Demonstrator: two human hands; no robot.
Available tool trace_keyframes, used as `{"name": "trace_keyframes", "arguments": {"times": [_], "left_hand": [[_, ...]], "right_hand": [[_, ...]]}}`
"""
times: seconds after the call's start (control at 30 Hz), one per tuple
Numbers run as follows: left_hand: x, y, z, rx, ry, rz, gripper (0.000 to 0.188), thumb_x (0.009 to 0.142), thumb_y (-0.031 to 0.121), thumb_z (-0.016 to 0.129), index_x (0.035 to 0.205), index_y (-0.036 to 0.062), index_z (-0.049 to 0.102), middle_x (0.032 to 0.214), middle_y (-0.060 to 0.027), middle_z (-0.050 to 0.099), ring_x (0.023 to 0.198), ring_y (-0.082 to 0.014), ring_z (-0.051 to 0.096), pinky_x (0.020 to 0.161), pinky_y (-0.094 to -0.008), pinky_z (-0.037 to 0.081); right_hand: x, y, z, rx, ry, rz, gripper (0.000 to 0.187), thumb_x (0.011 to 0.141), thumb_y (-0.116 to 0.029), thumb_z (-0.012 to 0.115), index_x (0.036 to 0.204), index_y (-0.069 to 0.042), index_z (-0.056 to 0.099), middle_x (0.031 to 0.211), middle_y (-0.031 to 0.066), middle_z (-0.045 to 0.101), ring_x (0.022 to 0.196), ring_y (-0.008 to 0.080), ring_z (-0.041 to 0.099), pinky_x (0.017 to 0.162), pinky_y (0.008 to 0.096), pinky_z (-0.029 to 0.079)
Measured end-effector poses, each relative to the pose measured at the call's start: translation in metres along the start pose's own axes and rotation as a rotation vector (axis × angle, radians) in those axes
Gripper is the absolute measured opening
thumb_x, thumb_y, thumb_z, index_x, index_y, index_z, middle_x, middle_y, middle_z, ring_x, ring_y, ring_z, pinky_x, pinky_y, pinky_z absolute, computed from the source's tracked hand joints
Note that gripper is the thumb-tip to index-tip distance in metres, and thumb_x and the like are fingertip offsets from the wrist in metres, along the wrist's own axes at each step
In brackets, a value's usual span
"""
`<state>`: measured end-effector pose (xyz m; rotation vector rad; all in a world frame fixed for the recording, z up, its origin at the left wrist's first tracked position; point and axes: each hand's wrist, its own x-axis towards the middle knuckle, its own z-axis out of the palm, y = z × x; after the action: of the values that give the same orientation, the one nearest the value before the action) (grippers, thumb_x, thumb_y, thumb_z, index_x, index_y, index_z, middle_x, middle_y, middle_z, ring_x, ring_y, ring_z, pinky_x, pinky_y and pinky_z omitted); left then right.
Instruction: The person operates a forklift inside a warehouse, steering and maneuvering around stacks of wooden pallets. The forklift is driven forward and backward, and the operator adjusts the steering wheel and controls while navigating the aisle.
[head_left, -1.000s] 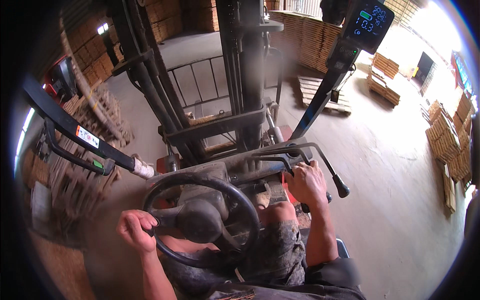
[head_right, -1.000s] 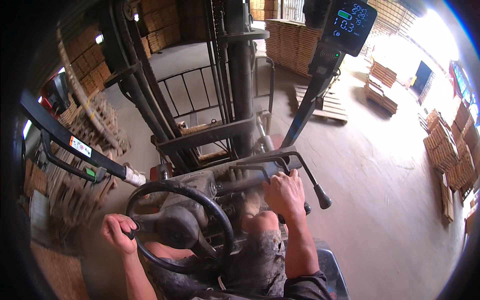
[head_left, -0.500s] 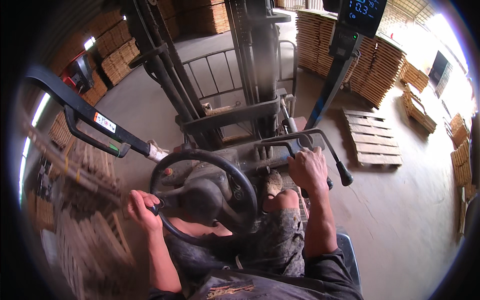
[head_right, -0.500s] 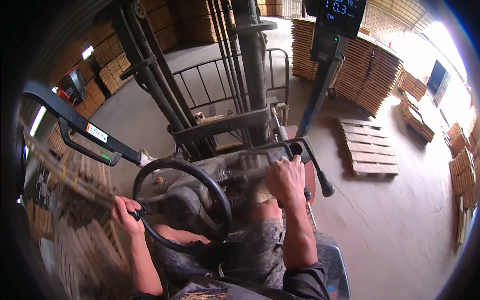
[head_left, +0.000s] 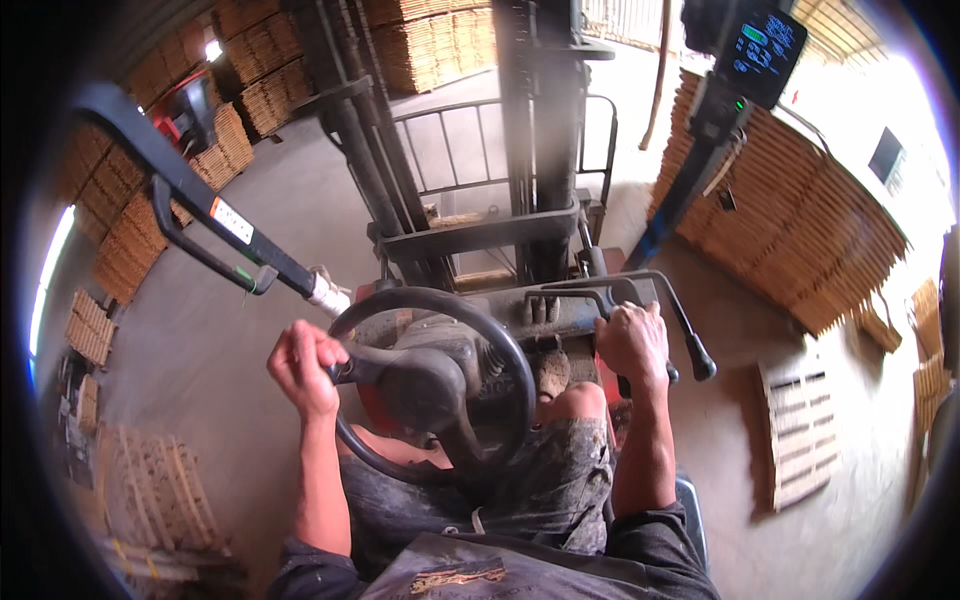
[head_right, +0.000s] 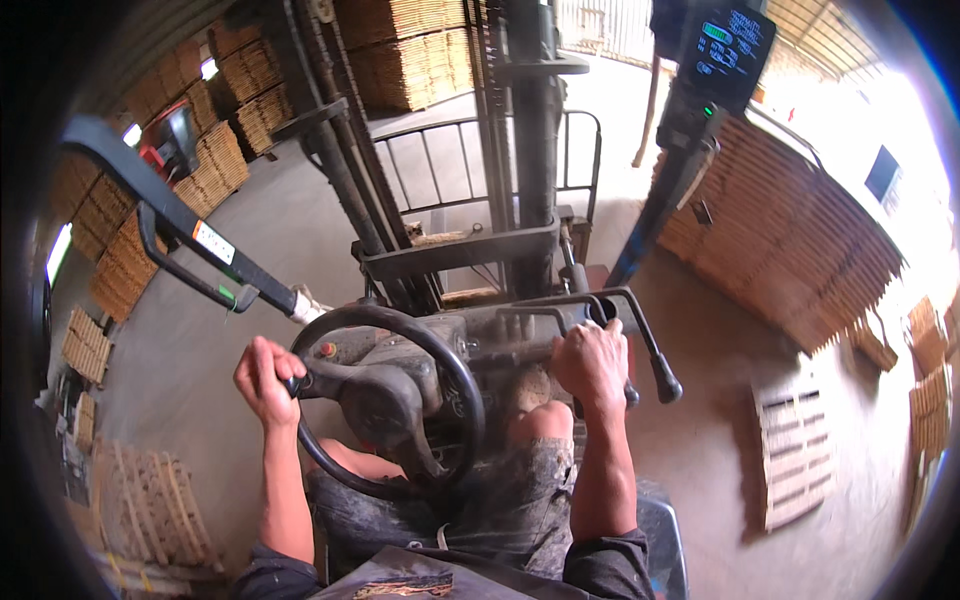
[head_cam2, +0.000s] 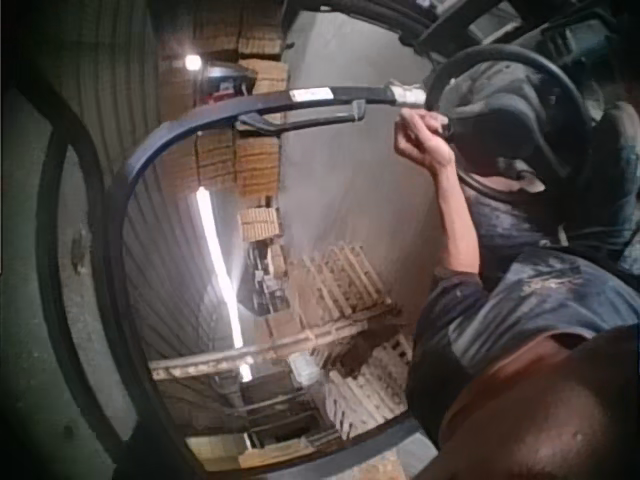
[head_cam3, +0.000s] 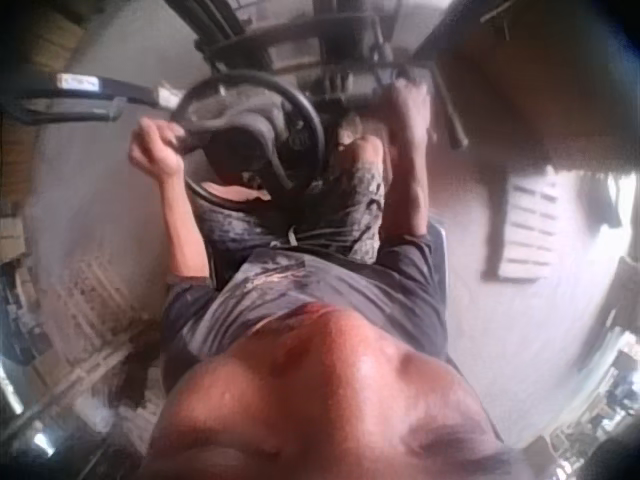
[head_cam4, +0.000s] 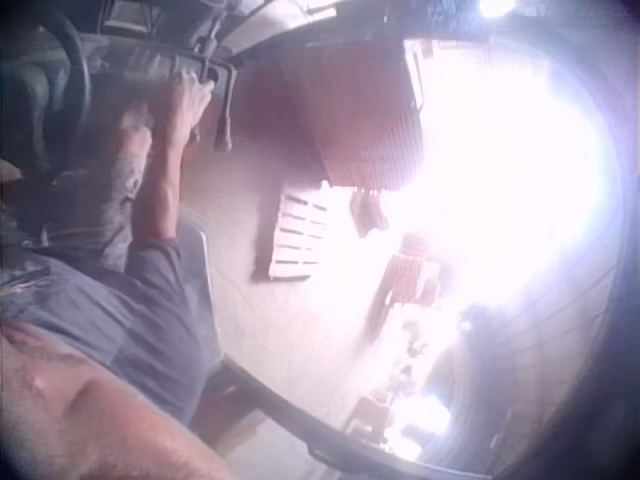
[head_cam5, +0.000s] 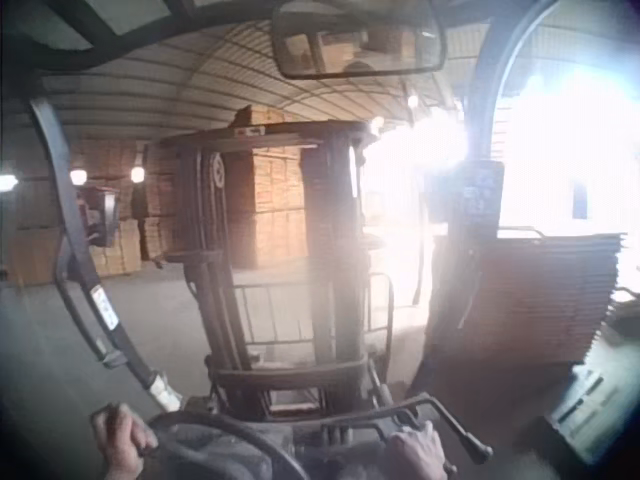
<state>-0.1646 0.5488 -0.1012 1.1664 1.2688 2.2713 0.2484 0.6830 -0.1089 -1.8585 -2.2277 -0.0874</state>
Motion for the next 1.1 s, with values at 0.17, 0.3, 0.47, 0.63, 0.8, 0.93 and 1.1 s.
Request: {"name": "trace_keyframes", "arguments": {"times": [0.17, 0.3, 0.47, 0.63, 0.8, 0.93, 1.1], "left_hand": [[0.007, 0.009, 0.015, -0.033, -0.183, -0.02, 0.043, 0.119, 0.027, 0.063, 0.082, 0.0053, 0.058, 0.066, -0.0008, 0.056, 0.059, -0.0127, 0.057, 0.06, -0.0317, 0.053], [0.012, 0.008, 0.001, -0.086, -0.245, 0.027, 0.039, 0.119, 0.028, 0.064, 0.092, -0.0004, 0.068, 0.068, -0.0034, 0.061, 0.061, -0.0135, 0.062, 0.064, -0.0319, 0.057], [0.01, -0.002, -0.01, -0.025, -0.202, 0.012, 0.037, 0.118, 0.025, 0.066, 0.093, -0.002, 0.067, 0.074, -0.0045, 0.063, 0.064, -0.0131, 0.062, 0.064, -0.0332, 0.058], [0.0, 0.004, -0.01, -0.1, -0.158, -0.018, 0.031, 0.116, 0.018, 0.066, 0.091, -0.0006, 0.068, 0.073, -0.0044, 0.065, 0.064, -0.0122, 0.064, 0.064, -0.0318, 0.057], [-0.01, 0.006, -0.027, -0.107, -0.141, 0.024, 0.029, 0.116, 0.012, 0.064, 0.089, 0.0004, 0.065, 0.073, -0.0036, 0.066, 0.065, -0.0111, 0.064, 0.064, -0.0302, 0.056], [-0.039, -0.007, -0.049, -0.066, -0.065, -0.013, 0.025, 0.116, 0.013, 0.066, 0.094, 0.0011, 0.064, 0.074, -0.0039, 0.064, 0.066, -0.0117, 0.062, 0.065, -0.0305, 0.056], [-0.113, 0.008, -0.074, 0.037, -0.168, -0.089, 0.026, 0.112, 0.012, 0.066, 0.088, 0.0039, 0.064, 0.07, -0.0035, 0.066, 0.062, -0.0112, 0.065, 0.062, -0.0303, 0.057]], "right_hand": [[0.0, 0.006, -0.007, -0.025, 0.03, 0.007, 0.044, 0.103, -0.041, 0.068, 0.097, -0.001, 0.083, 0.109, 0.0198, 0.082, 0.113, 0.0451, 0.071, 0.101, 0.0548, 0.058], [0.001, 0.001, -0.006, -0.042, 0.033, -0.011, 0.044, 0.103, -0.04, 0.068, 0.098, 0.001, 0.083, 0.11, 0.0226, 0.081, 0.112, 0.047, 0.071, 0.104, 0.0543, 0.056], [0.006, -0.005, 0.002, -0.092, -0.016, -0.01, 0.044, 0.104, -0.04, 0.066, 0.099, 0.001, 0.083, 0.111, 0.022, 0.081, 0.11, 0.0473, 0.071, 0.104, 0.0547, 0.055], [0.006, -0.001, -0.003, -0.009, -0.047, -0.018, 0.043, 0.105, -0.037, 0.067, 0.099, 0.002, 0.082, 0.107, 0.0234, 0.081, 0.108, 0.0461, 0.073, 0.111, 0.055, 0.051], [0.003, -0.004, -0.008, 0.027, -0.041, 0.005, 0.041, 0.106, -0.037, 0.068, 0.101, 0.001, 0.082, 0.107, 0.0242, 0.081, 0.108, 0.0452, 0.073, 0.111, 0.055, 0.05], [0.003, -0.007, -0.005, 0.023, -0.048, 0.008, 0.042, 0.106, -0.037, 0.068, 0.102, 0.002, 0.083, 0.112, 0.0235, 0.081, 0.111, 0.0458, 0.071, 0.107, 0.0538, 0.052], [0.002, 0.0, -0.005, 0.038, -0.01, -0.007, 0.043, 0.104, -0.036, 0.069, 0.1, 0.004, 0.082, 0.11, 0.0225, 0.08, 0.109, 0.048, 0.069, 0.104, 0.0556, 0.053]]}}
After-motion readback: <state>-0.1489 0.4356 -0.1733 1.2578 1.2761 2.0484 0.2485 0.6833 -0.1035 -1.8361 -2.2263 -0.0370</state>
